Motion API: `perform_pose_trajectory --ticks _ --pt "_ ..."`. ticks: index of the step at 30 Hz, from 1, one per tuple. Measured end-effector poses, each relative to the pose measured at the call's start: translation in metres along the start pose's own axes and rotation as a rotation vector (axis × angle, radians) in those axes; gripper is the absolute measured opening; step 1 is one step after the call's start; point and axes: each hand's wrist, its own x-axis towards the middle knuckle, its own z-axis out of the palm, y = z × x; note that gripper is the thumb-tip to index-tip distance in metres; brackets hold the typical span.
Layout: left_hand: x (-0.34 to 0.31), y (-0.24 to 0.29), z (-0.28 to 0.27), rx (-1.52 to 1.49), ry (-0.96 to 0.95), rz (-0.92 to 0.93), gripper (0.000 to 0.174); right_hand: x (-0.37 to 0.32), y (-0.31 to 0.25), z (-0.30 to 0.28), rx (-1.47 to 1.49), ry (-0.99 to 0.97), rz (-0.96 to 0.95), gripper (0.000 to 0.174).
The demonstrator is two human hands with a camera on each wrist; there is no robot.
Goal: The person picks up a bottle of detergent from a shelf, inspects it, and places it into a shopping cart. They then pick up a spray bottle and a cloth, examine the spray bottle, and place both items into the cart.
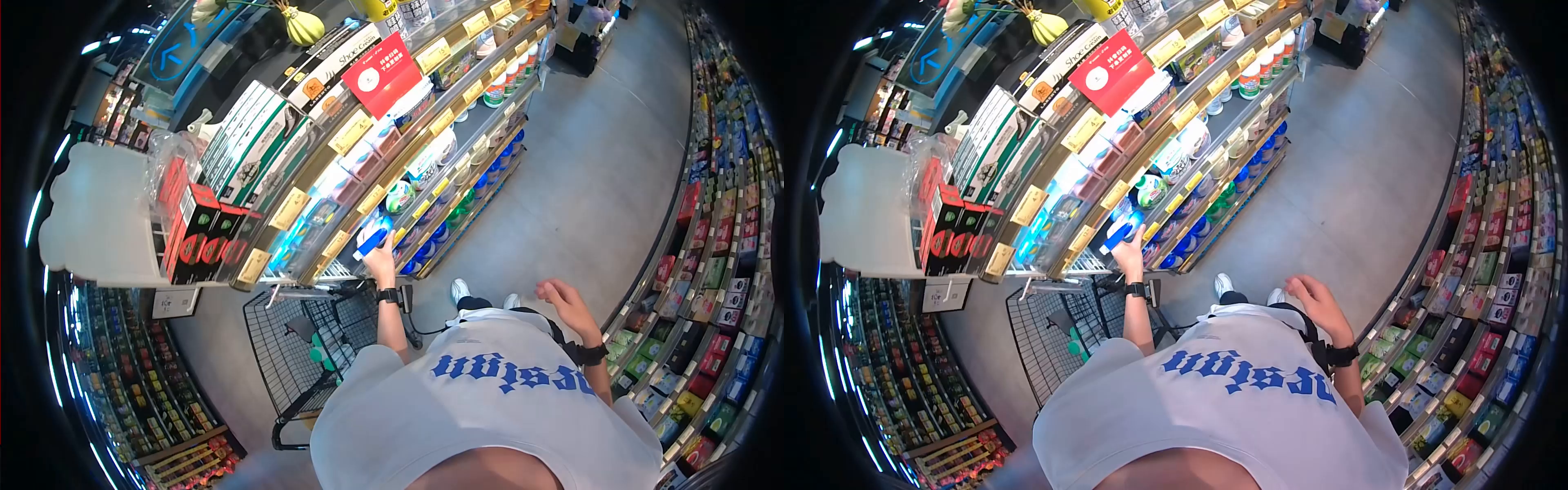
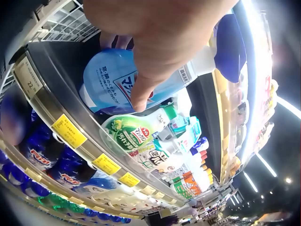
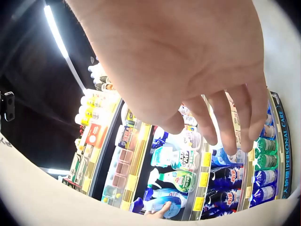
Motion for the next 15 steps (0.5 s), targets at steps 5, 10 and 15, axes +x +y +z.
perform_pose_trajectory --ticks 5,10,15 --pt "0.036 0.007 -0.008 -0.017 -0.14 -0.192 0.05 0.012 -0.003 0.024 0.015 0.046 0.001 0.041" --pt "0.036 0.002 -0.004 0.022 -0.129 -0.184 0.055 0.01 -0.004 0.033 0.051 0.105 0.023 0.042" --pt "0.05 -0.034 0.002 0.18 -0.213 -0.224 0.063 0.017 -0.001 0.044 0.055 0.091 0.009 0.043"
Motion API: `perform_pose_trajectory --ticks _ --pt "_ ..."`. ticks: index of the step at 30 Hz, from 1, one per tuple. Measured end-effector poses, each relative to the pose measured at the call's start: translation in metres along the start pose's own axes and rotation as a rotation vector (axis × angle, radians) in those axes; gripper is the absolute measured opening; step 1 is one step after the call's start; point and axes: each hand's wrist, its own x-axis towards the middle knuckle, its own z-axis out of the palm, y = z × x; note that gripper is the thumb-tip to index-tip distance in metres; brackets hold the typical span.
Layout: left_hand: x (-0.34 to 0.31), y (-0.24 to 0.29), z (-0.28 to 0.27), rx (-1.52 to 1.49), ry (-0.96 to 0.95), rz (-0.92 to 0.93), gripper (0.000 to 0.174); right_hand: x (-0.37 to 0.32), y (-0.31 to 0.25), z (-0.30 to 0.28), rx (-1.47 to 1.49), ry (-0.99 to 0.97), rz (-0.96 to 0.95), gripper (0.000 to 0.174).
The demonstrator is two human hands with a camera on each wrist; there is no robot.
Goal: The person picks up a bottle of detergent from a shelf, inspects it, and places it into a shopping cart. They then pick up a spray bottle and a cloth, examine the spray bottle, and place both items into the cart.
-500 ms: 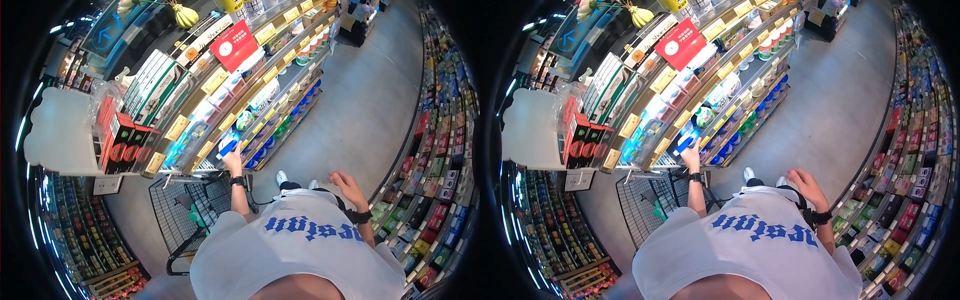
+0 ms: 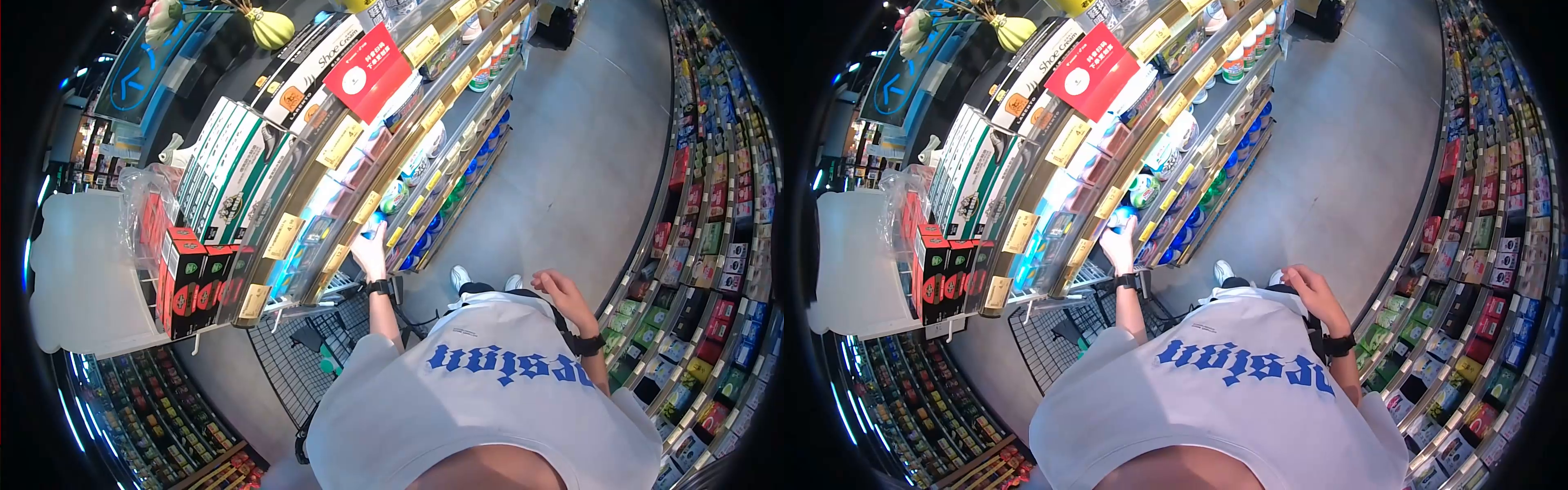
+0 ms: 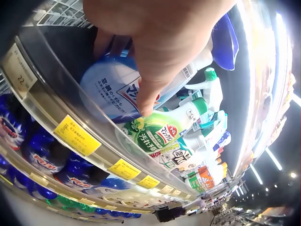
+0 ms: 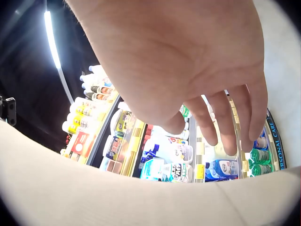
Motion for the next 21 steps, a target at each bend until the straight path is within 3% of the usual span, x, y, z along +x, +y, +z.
perform_pose_trajectory --ticks 2,4,7,10,14,16,20,21 --pt "-0.002 -0.005 0.01 -0.005 0.141 0.181 0.074 0.004 -0.004 0.005 -0.016 -0.003 0.004 0.043" --pt "-0.009 0.024 -0.009 -0.095 0.096 0.105 0.075 0.01 -0.007 0.009 -0.009 -0.013 -0.002 0.043" --pt "-0.014 0.024 -0.01 -0.148 0.067 0.019 0.076 0.017 -0.009 0.012 -0.03 -0.026 -0.024 0.043" --pt "-0.014 0.032 -0.018 -0.043 -0.007 -0.087 0.076 0.022 -0.008 0.015 -0.061 -0.032 -0.047 0.043" --pt "-0.011 0.022 -0.016 -0.023 -0.031 -0.033 0.075 0.022 -0.017 0.021 -0.077 -0.036 -0.041 0.043" --pt "-0.014 0.021 -0.013 0.022 0.11 0.116 0.061 0.023 -0.014 0.025 -0.09 -0.038 -0.033 0.043" --pt "-0.014 0.012 -0.01 -0.013 0.114 0.124 0.061 0.02 -0.015 0.033 -0.114 -0.05 -0.009 0.044" --pt "-0.014 0.012 -0.01 -0.056 0.061 0.056 0.068 0.02 -0.016 0.035 -0.114 -0.051 -0.011 0.044"
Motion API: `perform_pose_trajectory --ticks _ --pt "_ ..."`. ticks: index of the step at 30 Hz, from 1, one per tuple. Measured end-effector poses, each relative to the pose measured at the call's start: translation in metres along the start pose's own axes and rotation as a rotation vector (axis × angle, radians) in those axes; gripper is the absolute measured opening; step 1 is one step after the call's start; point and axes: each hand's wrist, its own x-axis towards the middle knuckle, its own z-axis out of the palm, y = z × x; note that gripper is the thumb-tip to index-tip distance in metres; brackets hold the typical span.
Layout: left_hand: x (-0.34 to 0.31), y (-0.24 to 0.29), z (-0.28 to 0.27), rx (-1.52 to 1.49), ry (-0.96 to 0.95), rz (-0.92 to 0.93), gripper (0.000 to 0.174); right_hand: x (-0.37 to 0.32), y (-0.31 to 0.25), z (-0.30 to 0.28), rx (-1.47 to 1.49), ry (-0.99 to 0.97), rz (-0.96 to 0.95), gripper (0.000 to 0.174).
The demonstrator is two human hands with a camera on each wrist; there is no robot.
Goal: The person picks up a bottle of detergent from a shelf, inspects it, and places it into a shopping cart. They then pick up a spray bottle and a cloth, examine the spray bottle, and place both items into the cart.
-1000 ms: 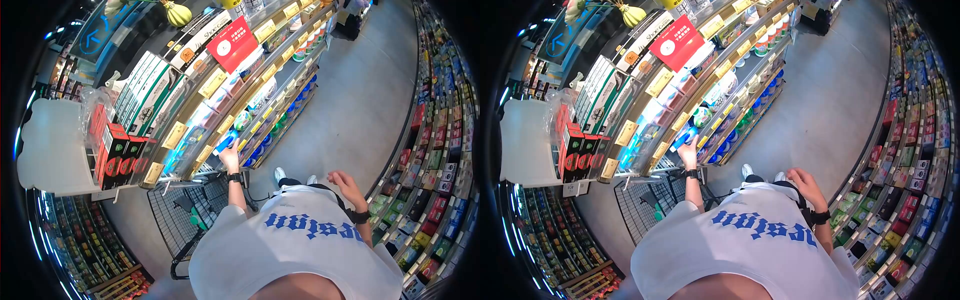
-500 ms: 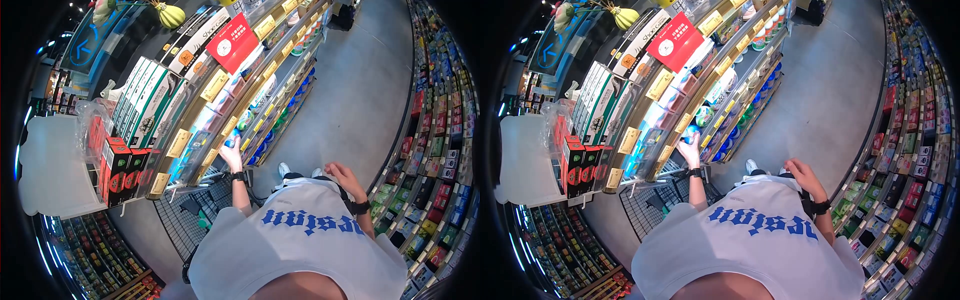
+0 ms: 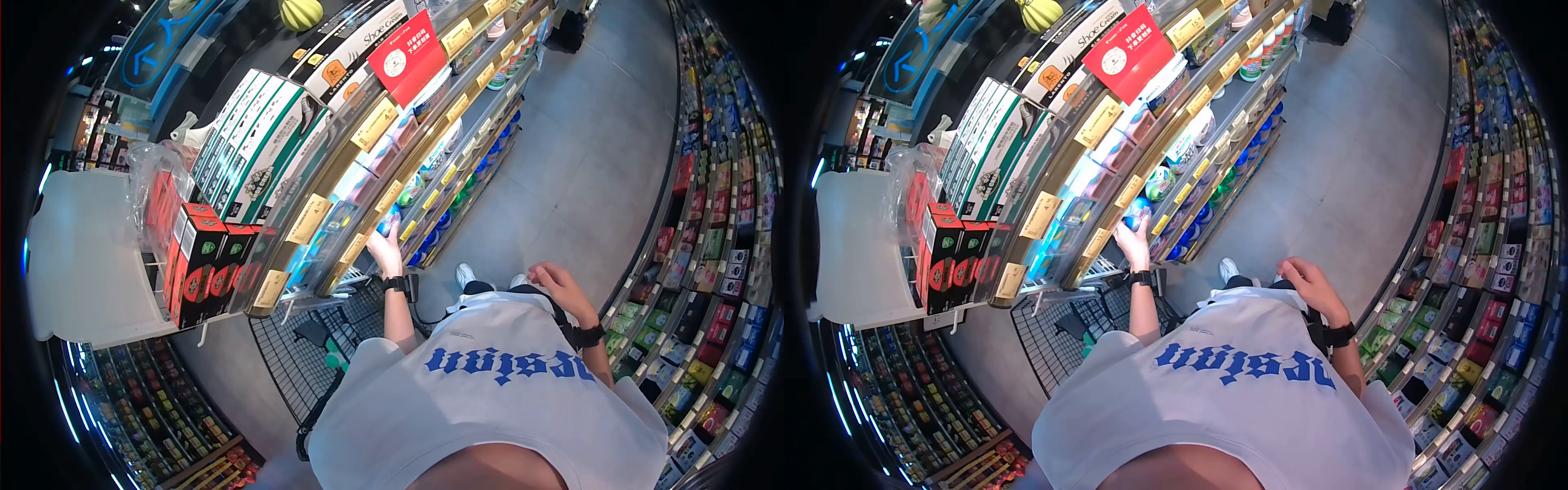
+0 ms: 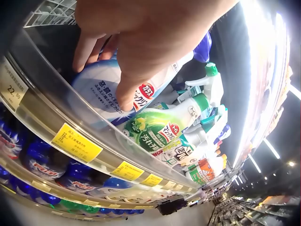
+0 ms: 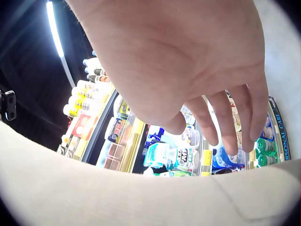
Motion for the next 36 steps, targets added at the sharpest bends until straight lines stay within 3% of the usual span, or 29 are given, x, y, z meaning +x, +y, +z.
perform_pose_trajectory --ticks 3,5,7,9,10,11,13,15,17,19,22,23,25,26,36 --pt "-0.002 -0.007 0.003 -0.051 -0.087 -0.106 0.077 0.0 0.0 0.007 0.005 -0.015 -0.004 0.045" --pt "-0.008 -0.024 0.013 -0.012 -0.008 0.065 0.076 0.002 0.008 0.01 -0.02 -0.051 -0.028 0.044" --pt "-0.017 -0.026 0.017 0.04 0.044 0.1 0.069 0.001 0.007 0.012 -0.021 -0.062 -0.026 0.043" --pt "-0.031 -0.021 0.011 0.014 0.056 -0.038 0.056 0.0 0.007 0.011 -0.021 -0.079 -0.026 0.042" --pt "-0.04 -0.007 0.003 0.005 0.104 0.036 0.037 -0.001 0.009 0.01 -0.004 -0.078 -0.024 0.042" --pt "-0.045 0.0 0.0 0.01 0.108 0.032 0.037 -0.002 0.011 0.01 0.016 -0.078 -0.022 0.042" --pt "-0.055 0.015 -0.008 -0.204 -0.059 0.037 0.024 -0.001 0.017 0.006 0.016 -0.105 -0.021 0.042" --pt "-0.053 0.026 -0.003 -0.206 -0.098 0.001 0.02 0.002 0.017 -0.004 0.011 -0.131 -0.031 0.042" --pt "-0.046 0.025 0.01 -0.244 -0.116 0.175 0.032 0.002 0.016 -0.014 -0.039 -0.167 -0.072 0.043" --pt "-0.035 0.043 0.015 -0.34 -0.254 0.144 0.054 0.004 0.026 -0.024 -0.005 -0.154 -0.084 0.043" --pt "-0.015 0.046 0.042 -0.299 -0.302 0.19 0.078 0.003 0.024 -0.043 0.016 -0.133 -0.113 0.043" --pt "-0.011 0.047 0.048 -0.292 -0.298 0.199 0.078 0.0 0.023 -0.049 0.012 -0.125 -0.121 0.044" --pt "-0.004 0.056 0.052 -0.469 -0.478 -0.123 0.088 -0.004 0.025 -0.062 0.034 -0.109 -0.133 0.044" --pt "0.002 0.04 0.066 -0.42 -0.48 -0.092 0.092 -0.007 0.029 -0.067 0.046 -0.09 -0.136 0.044" --pt "-0.01 0.049 0.077 -0.269 -0.46 -0.136 0.082 -0.021 0.07 -0.127 0.148 -0.048 -0.12 0.04"
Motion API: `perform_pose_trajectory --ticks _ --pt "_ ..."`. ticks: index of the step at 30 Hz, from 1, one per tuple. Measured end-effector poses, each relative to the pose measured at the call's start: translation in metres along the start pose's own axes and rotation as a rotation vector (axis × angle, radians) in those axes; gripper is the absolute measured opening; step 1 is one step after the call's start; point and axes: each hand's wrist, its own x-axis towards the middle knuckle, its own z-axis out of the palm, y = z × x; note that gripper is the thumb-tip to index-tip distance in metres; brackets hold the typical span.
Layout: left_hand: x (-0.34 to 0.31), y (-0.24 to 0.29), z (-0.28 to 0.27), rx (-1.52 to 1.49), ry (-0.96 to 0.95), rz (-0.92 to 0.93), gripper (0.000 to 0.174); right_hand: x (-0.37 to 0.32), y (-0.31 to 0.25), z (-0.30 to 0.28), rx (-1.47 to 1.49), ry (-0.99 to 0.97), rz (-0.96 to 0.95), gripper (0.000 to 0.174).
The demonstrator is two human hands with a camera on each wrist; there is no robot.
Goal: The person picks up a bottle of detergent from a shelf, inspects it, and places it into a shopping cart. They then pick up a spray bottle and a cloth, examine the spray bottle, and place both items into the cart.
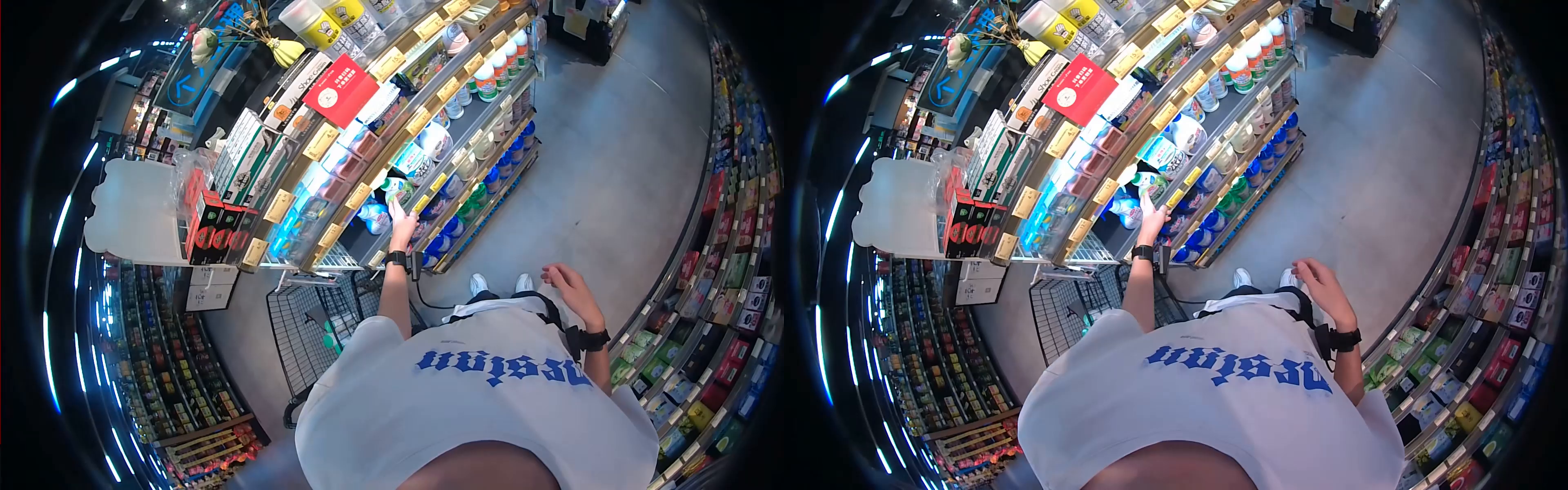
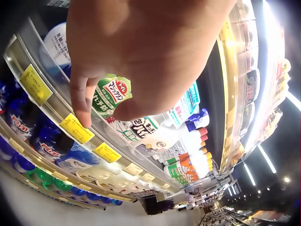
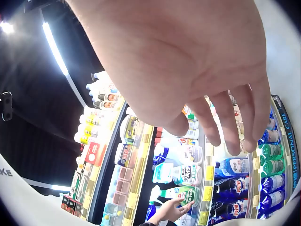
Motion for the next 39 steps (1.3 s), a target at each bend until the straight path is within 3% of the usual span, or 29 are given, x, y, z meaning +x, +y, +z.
perform_pose_trajectory --ticks 3,7,11,14,20,24,27,33,37,39 --pt "-0.032 0.015 0.006 -0.207 -0.113 -0.108 0.076 -0.002 0.003 -0.02 -0.004 -0.002 -0.024 0.039" --pt "-0.089 0.012 0.0 -0.09 -0.453 -0.213 0.044 0.001 0.016 -0.038 -0.004 -0.038 0.033 0.038" --pt "-0.169 0.006 -0.03 -0.069 -0.398 -0.239 0.037 0.015 0.02 -0.033 -0.136 -0.152 0.02 0.037" --pt "-0.229 -0.026 -0.067 0.063 -0.019 -0.119 0.031 0.031 0.0 -0.01 -0.251 -0.266 -0.037 0.036" --pt "-0.366 -0.031 -0.14 0.367 0.624 -0.186 0.026 0.064 -0.03 0.083 -0.419 -0.558 -0.166 0.034" --pt "-0.461 -0.027 -0.184 0.451 0.897 -0.252 0.026 0.057 -0.038 0.182 -0.542 -0.755 -0.28 0.03" --pt "-0.528 -0.039 -0.205 0.335 1.065 -0.297 0.025 0.032 -0.031 0.265 -0.518 -0.894 -0.296 0.028" --pt "-0.62 -0.11 -0.227 0.383 1.187 -0.34 0.033 -0.024 0.0 0.424 -0.515 -1.068 -0.308 0.028" --pt "-0.638 -0.12 -0.244 0.162 1.172 -0.39 0.032 -0.039 0.015 0.495 -0.569 -1.05 -0.375 0.025" --pt "-0.641 -0.127 -0.252 0.07 1.141 -0.357 0.029 -0.034 0.021 0.524 -0.67 -0.971 -0.498 0.024"
